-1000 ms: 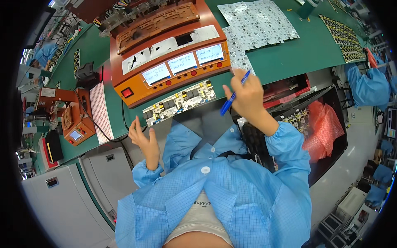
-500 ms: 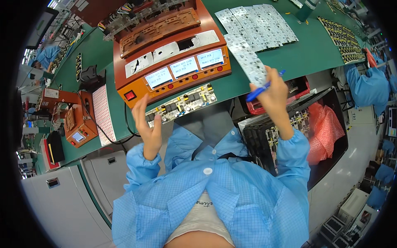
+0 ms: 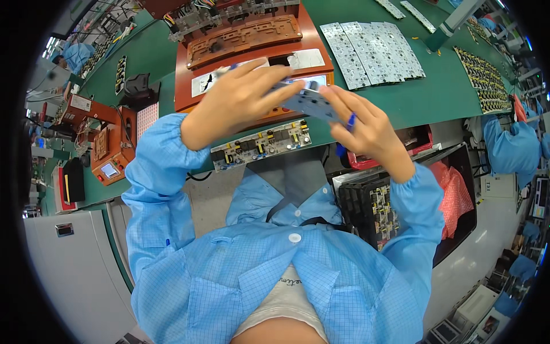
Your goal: Testing circuit boards by inserting them into a specialized testing rig, monitoring meters, and documenting results on a log sheet.
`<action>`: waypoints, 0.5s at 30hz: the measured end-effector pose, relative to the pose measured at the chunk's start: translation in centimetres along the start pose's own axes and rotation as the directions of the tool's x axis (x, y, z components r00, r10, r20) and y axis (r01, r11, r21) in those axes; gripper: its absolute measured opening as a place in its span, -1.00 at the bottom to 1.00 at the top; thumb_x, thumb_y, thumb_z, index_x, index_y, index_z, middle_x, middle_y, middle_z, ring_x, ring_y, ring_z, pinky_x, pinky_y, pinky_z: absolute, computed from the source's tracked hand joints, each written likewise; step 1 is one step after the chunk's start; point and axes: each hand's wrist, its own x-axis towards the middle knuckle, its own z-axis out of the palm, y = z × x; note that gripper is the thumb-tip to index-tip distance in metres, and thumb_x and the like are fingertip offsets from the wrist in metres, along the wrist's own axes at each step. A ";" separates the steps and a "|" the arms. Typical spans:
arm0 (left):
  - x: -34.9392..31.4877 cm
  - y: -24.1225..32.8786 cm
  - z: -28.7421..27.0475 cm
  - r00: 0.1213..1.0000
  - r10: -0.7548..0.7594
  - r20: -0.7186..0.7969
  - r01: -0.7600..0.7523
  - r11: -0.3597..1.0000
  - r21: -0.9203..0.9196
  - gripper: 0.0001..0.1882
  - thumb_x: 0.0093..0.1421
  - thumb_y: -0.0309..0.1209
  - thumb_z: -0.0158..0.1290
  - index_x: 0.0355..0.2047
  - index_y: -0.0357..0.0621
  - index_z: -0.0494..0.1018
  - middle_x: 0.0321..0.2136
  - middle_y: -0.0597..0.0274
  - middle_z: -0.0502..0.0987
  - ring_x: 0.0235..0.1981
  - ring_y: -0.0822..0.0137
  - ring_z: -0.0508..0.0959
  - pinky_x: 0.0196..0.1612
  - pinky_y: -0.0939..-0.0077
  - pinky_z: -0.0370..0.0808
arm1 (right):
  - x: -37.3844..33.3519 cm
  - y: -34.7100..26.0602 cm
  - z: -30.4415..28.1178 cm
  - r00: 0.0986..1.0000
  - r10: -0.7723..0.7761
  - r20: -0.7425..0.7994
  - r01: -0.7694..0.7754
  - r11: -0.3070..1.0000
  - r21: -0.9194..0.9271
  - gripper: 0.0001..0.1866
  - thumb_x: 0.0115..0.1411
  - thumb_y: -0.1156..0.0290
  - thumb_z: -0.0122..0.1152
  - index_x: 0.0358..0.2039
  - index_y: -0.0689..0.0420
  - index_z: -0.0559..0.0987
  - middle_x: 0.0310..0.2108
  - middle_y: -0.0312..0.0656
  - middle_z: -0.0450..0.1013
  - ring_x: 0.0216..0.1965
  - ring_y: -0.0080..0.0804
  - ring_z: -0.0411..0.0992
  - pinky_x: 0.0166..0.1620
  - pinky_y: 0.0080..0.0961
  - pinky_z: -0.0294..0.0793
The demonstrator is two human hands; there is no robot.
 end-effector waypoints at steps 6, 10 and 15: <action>-3.7 -3.7 1.2 0.986 -0.163 -0.044 0.164 0.986 0.013 -0.62 -0.07 -0.49 0.08 -0.16 -0.08 0.44 -0.36 0.26 0.44 -0.44 0.34 0.52 -0.48 0.54 0.48 | 3.5 1.9 5.3 0.962 -0.267 -0.063 0.258 0.959 -0.117 -0.70 -0.07 0.55 0.22 -0.62 0.20 0.21 0.00 0.01 0.40 -0.05 -0.05 0.43 -0.16 -0.32 0.55; -5.5 -4.4 2.7 0.967 -0.235 -0.097 0.241 0.969 0.052 -0.67 -0.07 -0.50 0.07 -0.22 -0.07 0.47 -0.38 0.29 0.43 -0.40 0.36 0.51 -0.45 0.55 0.48 | 4.0 3.7 8.4 0.973 -0.114 -0.200 0.120 0.993 0.015 -0.76 -0.13 0.62 0.16 -0.54 0.22 0.25 -0.02 -0.01 0.42 -0.07 -0.06 0.44 -0.15 -0.31 0.52; -6.6 -3.5 4.0 0.965 -0.225 -0.137 0.248 0.951 0.186 -0.67 -0.12 -0.52 0.11 -0.25 -0.10 0.51 -0.39 0.25 0.46 -0.38 0.27 0.47 -0.32 0.42 0.45 | 3.0 4.4 11.1 0.991 0.102 -0.087 -0.084 0.978 0.193 -0.72 -0.18 0.68 0.17 -0.55 0.20 0.23 -0.05 -0.03 0.42 -0.09 -0.03 0.42 -0.17 -0.23 0.47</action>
